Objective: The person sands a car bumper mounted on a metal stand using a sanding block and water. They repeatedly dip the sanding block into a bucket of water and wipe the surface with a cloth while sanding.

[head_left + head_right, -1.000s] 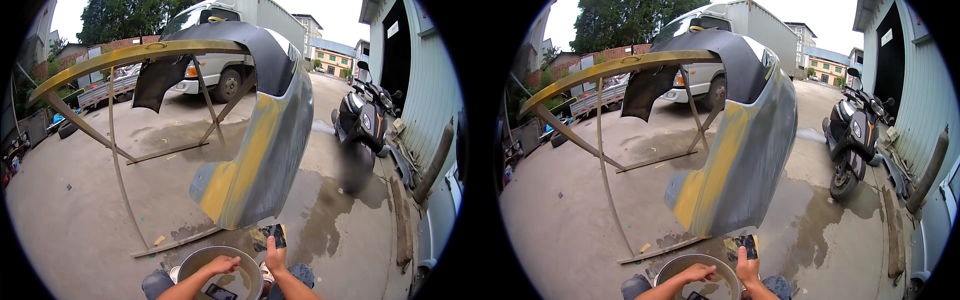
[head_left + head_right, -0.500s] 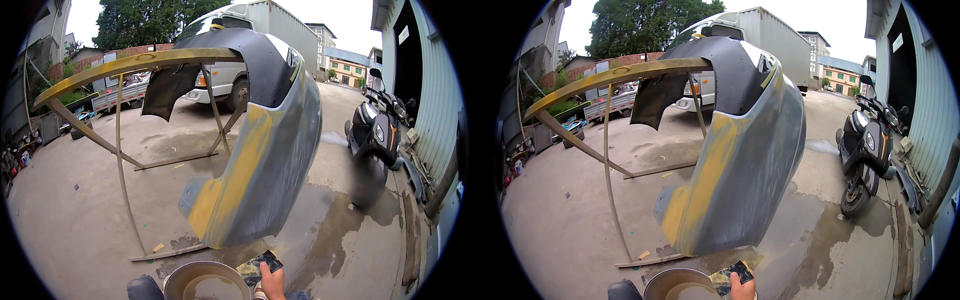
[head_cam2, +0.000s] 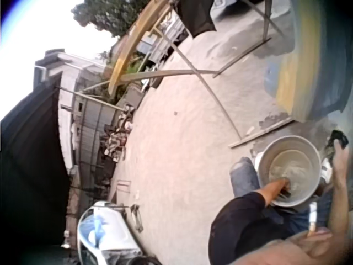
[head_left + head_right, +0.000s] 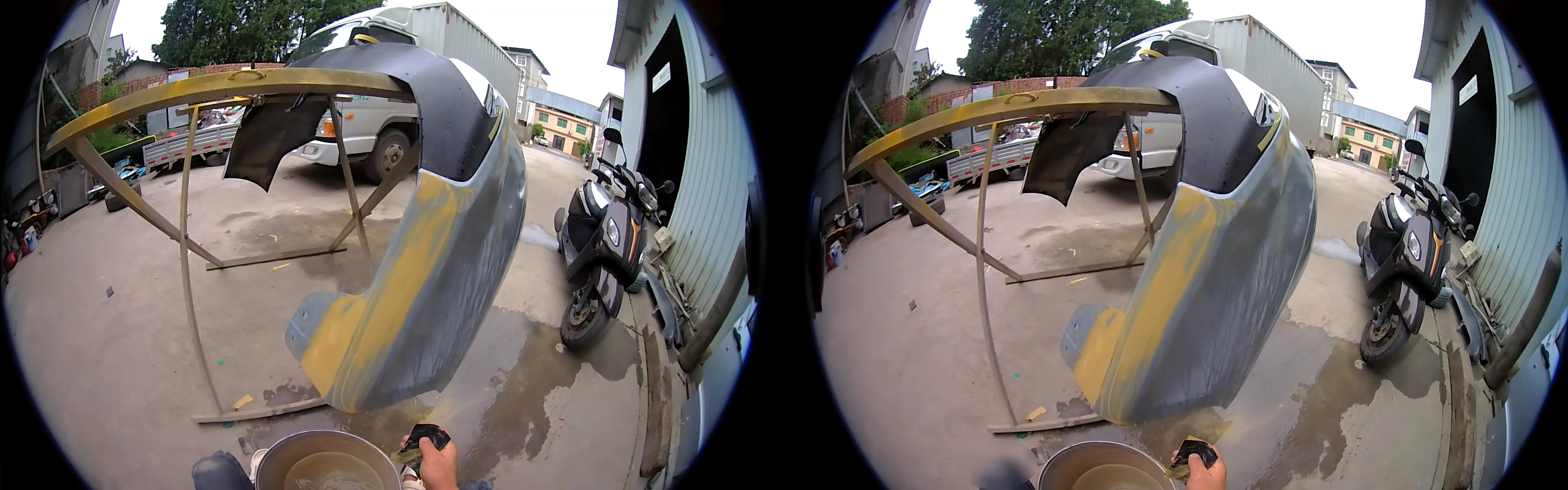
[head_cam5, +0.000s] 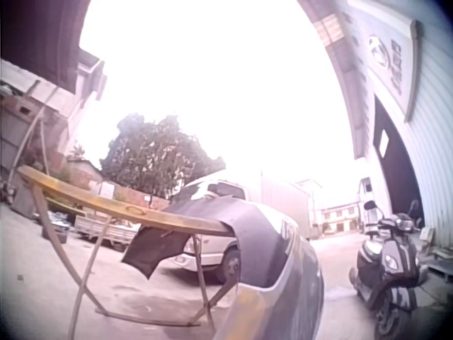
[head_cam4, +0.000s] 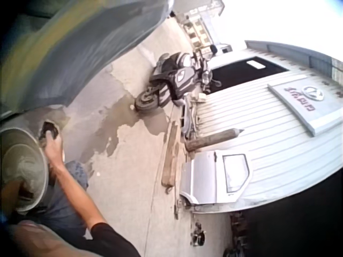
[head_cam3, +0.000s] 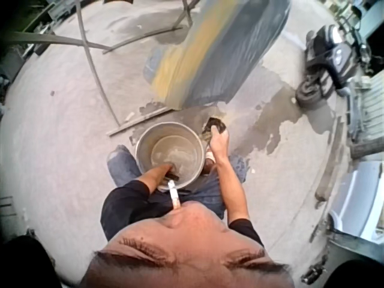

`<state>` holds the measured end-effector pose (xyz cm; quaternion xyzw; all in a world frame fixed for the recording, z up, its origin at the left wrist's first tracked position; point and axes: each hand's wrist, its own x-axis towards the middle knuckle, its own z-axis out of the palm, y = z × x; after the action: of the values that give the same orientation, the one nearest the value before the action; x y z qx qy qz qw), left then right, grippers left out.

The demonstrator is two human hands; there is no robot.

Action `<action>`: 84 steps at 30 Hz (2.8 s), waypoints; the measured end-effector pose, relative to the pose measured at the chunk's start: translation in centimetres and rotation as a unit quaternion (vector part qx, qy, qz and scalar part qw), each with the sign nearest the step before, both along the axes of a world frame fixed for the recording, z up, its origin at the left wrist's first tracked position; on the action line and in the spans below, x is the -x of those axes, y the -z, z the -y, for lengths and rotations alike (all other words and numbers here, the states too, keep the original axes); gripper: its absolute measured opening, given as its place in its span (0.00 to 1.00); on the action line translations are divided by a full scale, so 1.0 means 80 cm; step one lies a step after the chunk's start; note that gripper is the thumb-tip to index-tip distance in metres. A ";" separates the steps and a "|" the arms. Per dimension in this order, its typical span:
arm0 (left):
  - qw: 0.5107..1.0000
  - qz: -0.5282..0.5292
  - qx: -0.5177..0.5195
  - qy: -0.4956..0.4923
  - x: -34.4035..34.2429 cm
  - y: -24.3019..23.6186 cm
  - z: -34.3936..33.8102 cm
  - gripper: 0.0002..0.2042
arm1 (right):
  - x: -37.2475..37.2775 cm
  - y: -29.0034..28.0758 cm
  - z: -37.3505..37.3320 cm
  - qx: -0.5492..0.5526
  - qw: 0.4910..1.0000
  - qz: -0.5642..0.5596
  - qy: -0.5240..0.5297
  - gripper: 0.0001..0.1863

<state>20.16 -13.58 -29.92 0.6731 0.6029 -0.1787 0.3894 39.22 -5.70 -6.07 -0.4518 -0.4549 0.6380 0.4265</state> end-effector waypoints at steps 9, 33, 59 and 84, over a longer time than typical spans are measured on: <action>1.000 0.004 0.015 0.004 0.007 0.004 0.002 0.28 | 0.007 0.001 -0.003 -0.026 0.999 0.026 -0.022 0.17; 0.545 0.607 -0.074 -0.574 0.027 -0.228 0.082 0.13 | 0.041 0.097 0.037 0.205 0.927 0.042 -0.310 0.16; 0.414 0.477 -0.209 -0.747 -0.073 -0.182 0.072 0.22 | 0.062 0.127 0.007 0.207 0.874 0.015 -0.440 0.29; 0.582 0.175 -0.232 -0.760 -0.096 -0.213 0.074 0.11 | -0.046 0.046 -0.072 -0.149 0.824 0.116 -0.535 0.42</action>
<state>27.81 -19.47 -12.87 0.0551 0.8351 0.4498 0.3119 42.94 0.03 -9.77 -0.1397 -0.7607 0.6334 0.0244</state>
